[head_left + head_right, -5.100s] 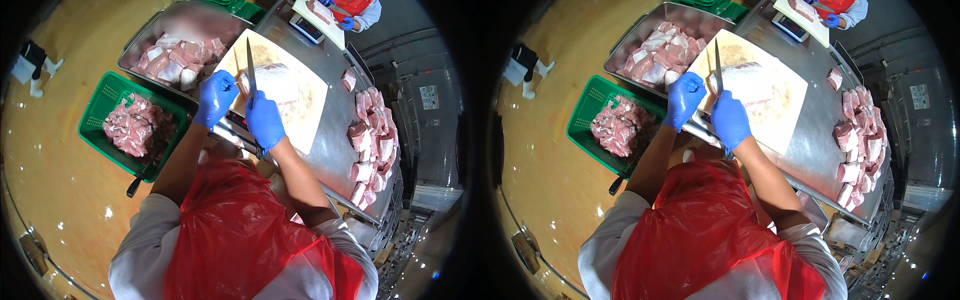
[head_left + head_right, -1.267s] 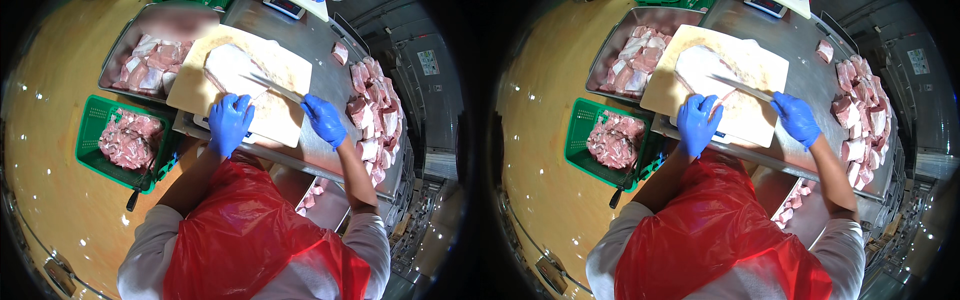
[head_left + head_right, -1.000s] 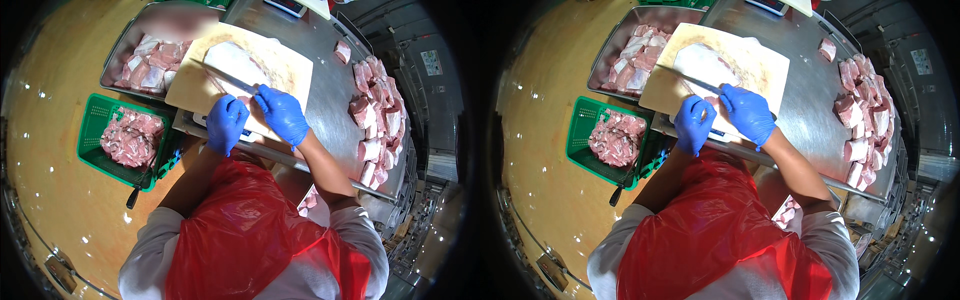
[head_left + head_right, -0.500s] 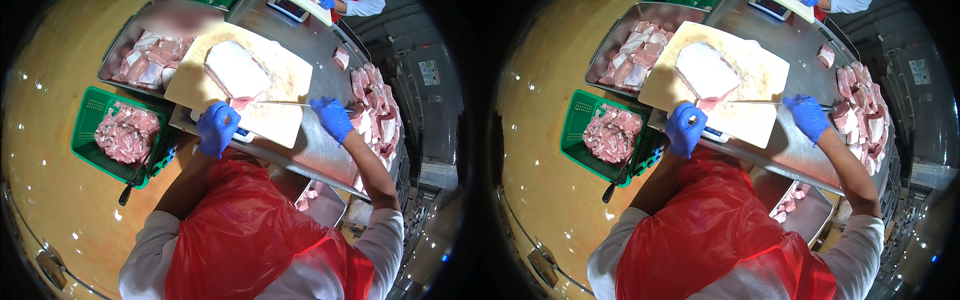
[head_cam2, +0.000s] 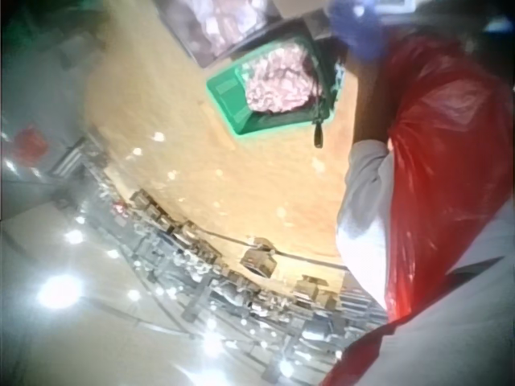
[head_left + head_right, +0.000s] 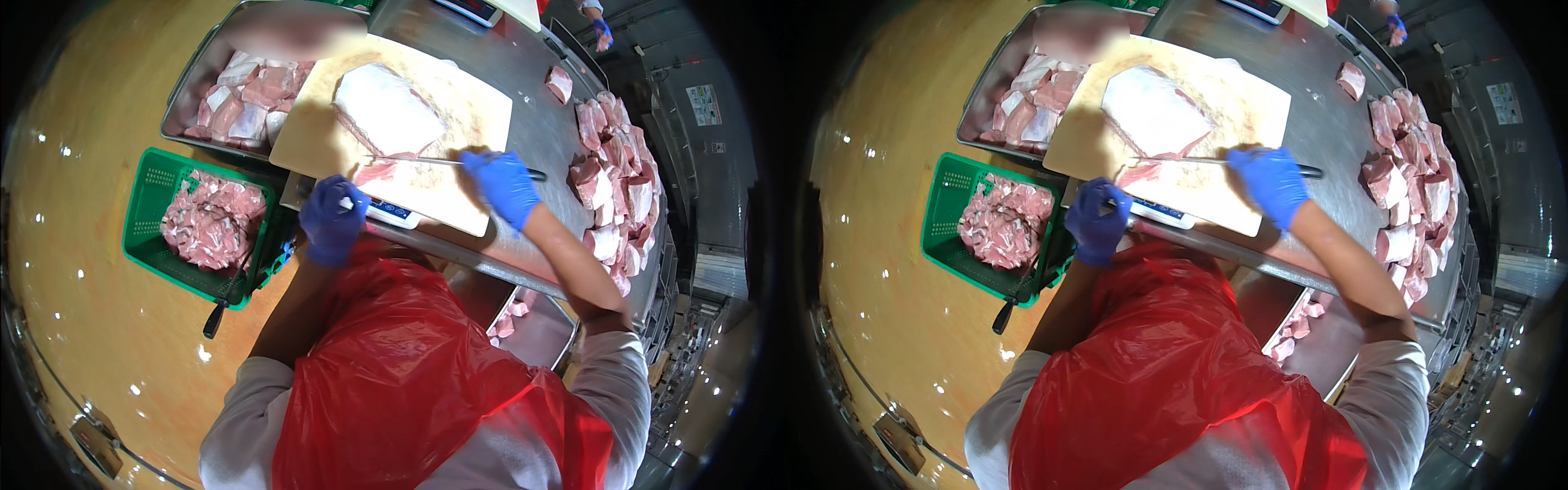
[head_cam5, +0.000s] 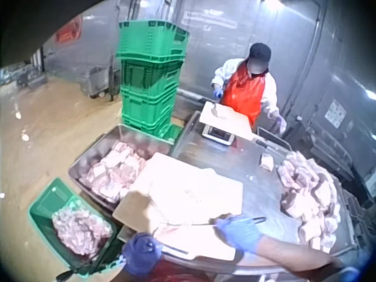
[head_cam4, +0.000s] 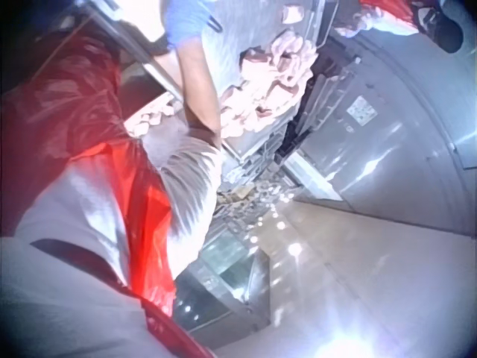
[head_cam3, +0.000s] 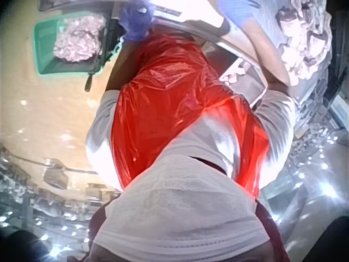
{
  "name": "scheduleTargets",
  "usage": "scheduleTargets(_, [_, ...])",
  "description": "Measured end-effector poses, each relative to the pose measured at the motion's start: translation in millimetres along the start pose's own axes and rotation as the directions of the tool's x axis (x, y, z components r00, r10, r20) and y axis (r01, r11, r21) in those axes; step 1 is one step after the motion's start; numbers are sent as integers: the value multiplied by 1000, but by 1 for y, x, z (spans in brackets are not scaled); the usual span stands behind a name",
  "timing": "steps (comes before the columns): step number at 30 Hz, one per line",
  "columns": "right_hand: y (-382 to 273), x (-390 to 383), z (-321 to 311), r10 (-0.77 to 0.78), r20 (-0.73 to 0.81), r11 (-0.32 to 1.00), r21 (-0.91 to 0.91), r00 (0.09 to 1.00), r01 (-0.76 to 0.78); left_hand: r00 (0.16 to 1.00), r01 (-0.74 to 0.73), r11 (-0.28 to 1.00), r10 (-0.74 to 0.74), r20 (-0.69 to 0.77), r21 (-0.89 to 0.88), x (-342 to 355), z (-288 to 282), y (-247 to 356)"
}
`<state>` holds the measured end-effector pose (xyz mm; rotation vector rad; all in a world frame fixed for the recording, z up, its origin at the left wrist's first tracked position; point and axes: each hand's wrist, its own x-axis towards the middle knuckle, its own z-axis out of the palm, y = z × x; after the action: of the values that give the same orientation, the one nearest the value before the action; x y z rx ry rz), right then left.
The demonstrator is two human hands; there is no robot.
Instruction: The person cuts large pieces of raw meat into smaller chunks using a knife on a cutting board. The cut pieces are placed into a green basket and a metal tray.
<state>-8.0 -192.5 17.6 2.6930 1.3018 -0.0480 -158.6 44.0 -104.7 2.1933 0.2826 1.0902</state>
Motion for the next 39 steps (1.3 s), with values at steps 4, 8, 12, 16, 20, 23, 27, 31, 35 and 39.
scheduleTargets(4, [100, -52, -1, -18, 68, 1000, -24, 998, 19, 955, 251, 967, -240, -173, 40, -3, -55, -54])
scheduleTargets(8, [102, -52, 0, 264, 41, 797, 554, 964, -242, 856, 460, 673, -510, -86, 579, -20, -139, -154])
scheduleTargets(12, [59, 21, 2, 400, 75, 506, 813, 914, -288, 968, 251, 964, -252, 6, 85, 52, -98, -85])
scheduleTargets(16, [29, 91, 14, 293, 111, 224, 958, 950, -181, 956, 100, 972, -35, 290, -212, 82, 26, -40])
scheduleTargets(20, [8, 79, 6, 219, 132, 194, 965, 967, -176, 928, 244, 914, -124, 350, -324, 126, 93, -41])
scheduleTargets(23, [-13, 45, 13, 243, 267, 152, 939, 933, -308, 792, 443, 542, 136, 594, -714, 167, 92, -60])
scheduleTargets(27, [-40, -3, 18, 373, 295, -183, 953, 879, -242, 866, 277, 719, 101, 490, -638, 193, 72, -67])
scheduleTargets(31, [-40, -29, 3, 446, 210, 354, 852, 870, -387, 992, 72, 939, -32, 124, -336, 130, 26, -21])
scheduleTargets(35, [-65, 7, -6, 269, -141, 803, 579, 953, -141, 875, 405, 911, -359, 325, -82, 71, 10, 33])
scheduleTargets(39, [-79, 54, -14, 138, -171, 863, 504, 976, -33, 887, 316, 946, -323, 330, 77, 68, 11, 44])
